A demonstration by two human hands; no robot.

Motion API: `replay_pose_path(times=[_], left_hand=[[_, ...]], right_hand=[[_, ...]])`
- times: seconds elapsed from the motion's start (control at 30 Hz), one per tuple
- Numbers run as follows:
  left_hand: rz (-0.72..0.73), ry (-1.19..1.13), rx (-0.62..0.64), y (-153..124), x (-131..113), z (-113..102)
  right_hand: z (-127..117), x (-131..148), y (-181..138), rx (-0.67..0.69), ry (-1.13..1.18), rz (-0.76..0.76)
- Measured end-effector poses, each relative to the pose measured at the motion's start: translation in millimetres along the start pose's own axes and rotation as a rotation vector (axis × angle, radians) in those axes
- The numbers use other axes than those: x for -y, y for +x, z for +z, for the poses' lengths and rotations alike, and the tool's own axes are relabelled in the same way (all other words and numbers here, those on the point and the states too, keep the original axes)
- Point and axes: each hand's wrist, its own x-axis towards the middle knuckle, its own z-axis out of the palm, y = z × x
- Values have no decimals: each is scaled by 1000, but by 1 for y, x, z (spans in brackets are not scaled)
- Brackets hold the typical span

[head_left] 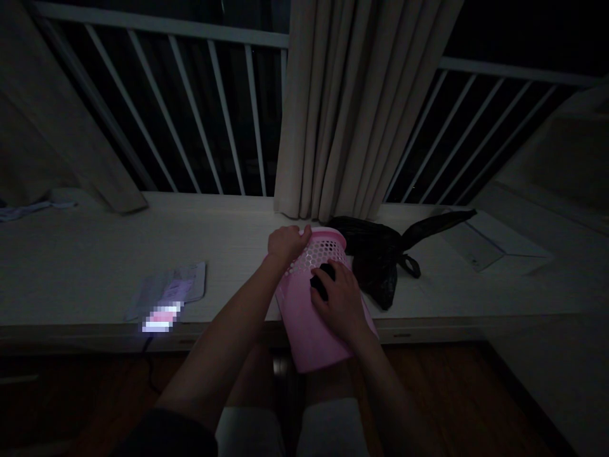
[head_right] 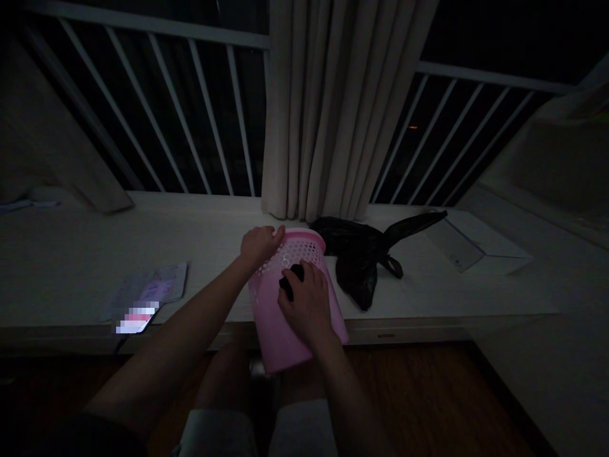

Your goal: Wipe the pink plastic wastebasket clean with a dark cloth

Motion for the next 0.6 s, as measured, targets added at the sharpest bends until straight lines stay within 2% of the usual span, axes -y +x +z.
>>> replay_pose_path(times=[0.23, 0.43, 0.6], left_hand=[[-3, -18, -18, 0, 2, 3], [15, -6, -32, 2, -4, 3], [28, -25, -15, 3, -6, 5]], right_hand=[[1, -2, -2, -29, 86, 9], [2, -19, 0, -93, 199, 205], [1, -38, -1, -43, 229, 336]])
